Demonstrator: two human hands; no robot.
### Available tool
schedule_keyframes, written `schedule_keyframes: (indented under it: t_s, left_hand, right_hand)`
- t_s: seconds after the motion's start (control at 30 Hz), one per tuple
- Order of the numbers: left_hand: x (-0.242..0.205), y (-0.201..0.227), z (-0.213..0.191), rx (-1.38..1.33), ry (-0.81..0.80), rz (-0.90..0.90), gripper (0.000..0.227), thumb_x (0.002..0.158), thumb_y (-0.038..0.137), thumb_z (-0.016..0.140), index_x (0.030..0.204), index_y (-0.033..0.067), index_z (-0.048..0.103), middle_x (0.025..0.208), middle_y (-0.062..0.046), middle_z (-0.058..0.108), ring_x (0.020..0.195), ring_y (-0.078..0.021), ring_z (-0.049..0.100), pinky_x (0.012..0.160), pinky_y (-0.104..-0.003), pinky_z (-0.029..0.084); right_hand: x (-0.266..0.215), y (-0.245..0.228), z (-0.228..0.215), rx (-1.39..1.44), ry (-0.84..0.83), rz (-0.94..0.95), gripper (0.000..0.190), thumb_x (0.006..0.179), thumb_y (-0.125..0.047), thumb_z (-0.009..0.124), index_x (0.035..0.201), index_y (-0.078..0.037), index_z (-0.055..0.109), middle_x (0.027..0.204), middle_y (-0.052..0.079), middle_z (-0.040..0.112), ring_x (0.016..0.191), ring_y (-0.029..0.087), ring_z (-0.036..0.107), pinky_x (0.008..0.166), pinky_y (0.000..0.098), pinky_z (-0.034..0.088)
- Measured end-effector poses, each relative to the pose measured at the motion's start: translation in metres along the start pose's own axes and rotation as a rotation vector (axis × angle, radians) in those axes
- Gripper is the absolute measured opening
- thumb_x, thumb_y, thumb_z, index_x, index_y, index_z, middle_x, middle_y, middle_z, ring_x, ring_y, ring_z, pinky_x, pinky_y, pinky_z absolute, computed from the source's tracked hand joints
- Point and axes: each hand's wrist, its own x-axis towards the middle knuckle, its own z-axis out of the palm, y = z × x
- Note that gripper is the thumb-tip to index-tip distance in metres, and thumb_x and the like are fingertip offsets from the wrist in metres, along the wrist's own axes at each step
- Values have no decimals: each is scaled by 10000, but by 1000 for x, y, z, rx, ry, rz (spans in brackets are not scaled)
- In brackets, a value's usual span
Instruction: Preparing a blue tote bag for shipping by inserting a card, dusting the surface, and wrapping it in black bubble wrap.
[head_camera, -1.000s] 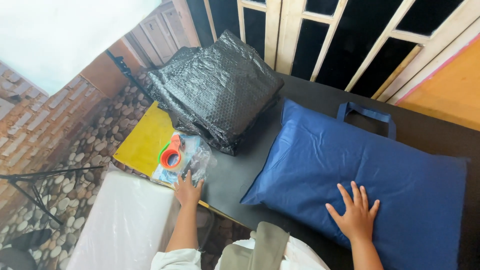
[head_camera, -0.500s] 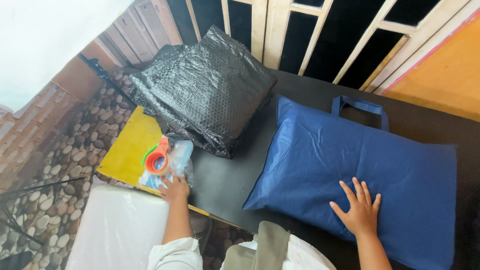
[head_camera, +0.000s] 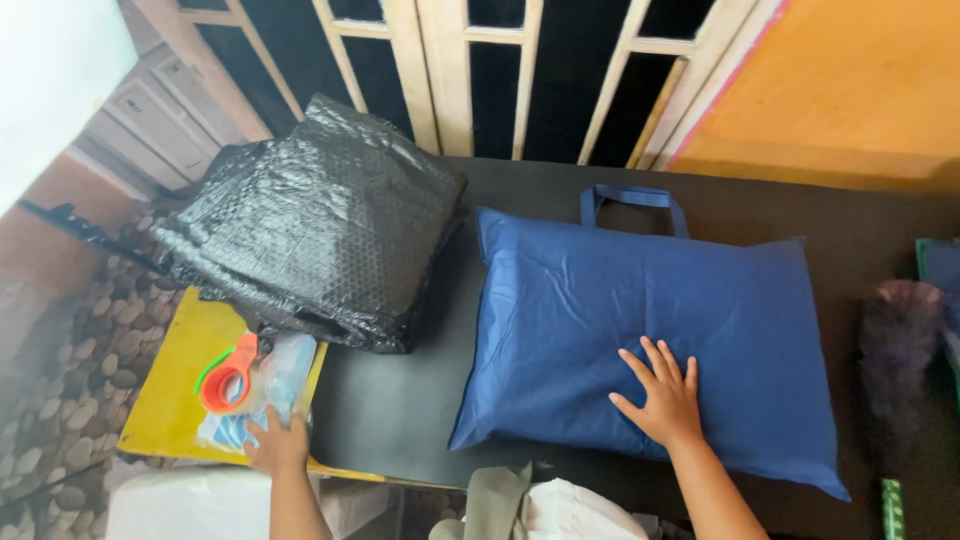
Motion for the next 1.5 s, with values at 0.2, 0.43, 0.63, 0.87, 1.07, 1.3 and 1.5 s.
schedule_keyframes:
  t_s: [0.2, 0.43, 0.63, 0.87, 1.07, 1.3, 1.5]
  left_hand:
    - [-138, 32, -6, -269, 389, 170, 747, 954, 396, 585, 1580, 35, 400, 1662, -340, 202, 1491, -559, 148, 1091, -805, 129]
    - [-221, 96, 70, -478, 46, 923, 722, 952, 369, 576, 1566, 46, 377, 1664, -230, 304, 1580, -345, 216, 1275, -471, 139]
    - [-297, 168, 50, -282, -523, 467, 985, 807, 572, 603, 1664, 317, 190, 1616, 33, 455, 1453, -273, 476, 1169, -429, 370]
    - [-318, 210, 74, -180, -522, 569, 906, 833, 611, 531, 1647, 344, 236, 1592, 18, 494, 1443, -308, 486, 1126, -452, 415]
    - [-344, 233, 84, -203, -507, 539, 915, 821, 641, 515, 1640, 339, 240, 1569, -23, 514, 1410, -371, 498, 1135, -484, 399]
    - [-326, 212, 118, -434, -430, 503, 914, 850, 550, 574, 1645, 231, 254, 1627, -83, 407, 1487, -301, 391, 1215, -420, 300]
    - [-321, 211, 133, -455, -395, 432, 917, 851, 575, 550, 1656, 291, 216, 1605, -130, 427, 1467, -355, 410, 1216, -422, 299]
  right_hand:
    - [-6, 25, -13, -13, -62, 36, 695, 908, -635, 561, 1543, -393, 414, 1686, 6, 285, 1562, 235, 234, 1192, 684, 132]
    - [-37, 108, -54, 52, -195, 539, 675, 969, -644, 386, 1599, -436, 260, 1745, -23, 82, 1609, 214, 41, 1229, 653, 9]
    - [-93, 175, -57, 433, 26, 1181, 946, 864, -712, 498, 1624, -187, 295, 1632, 150, 346, 1392, 422, 473, 1101, 605, 386]
    - [-72, 233, -40, 476, -2, 1153, 692, 962, -689, 367, 1434, -228, 577, 1278, 148, 705, 1216, 425, 623, 991, 544, 481]
    - [-57, 267, -62, 498, -94, 1092, 716, 982, -685, 359, 1422, -147, 528, 1249, 170, 693, 1147, 438, 645, 917, 545, 508]
    - [-122, 328, -36, 471, 81, 1061, 568, 978, -535, 493, 1290, -85, 641, 1277, 220, 647, 1200, 451, 600, 993, 528, 465]
    - [-189, 383, 21, 224, -62, 1028, 626, 905, -462, 663, 1435, -150, 552, 1361, 165, 605, 1179, 419, 651, 919, 573, 547]
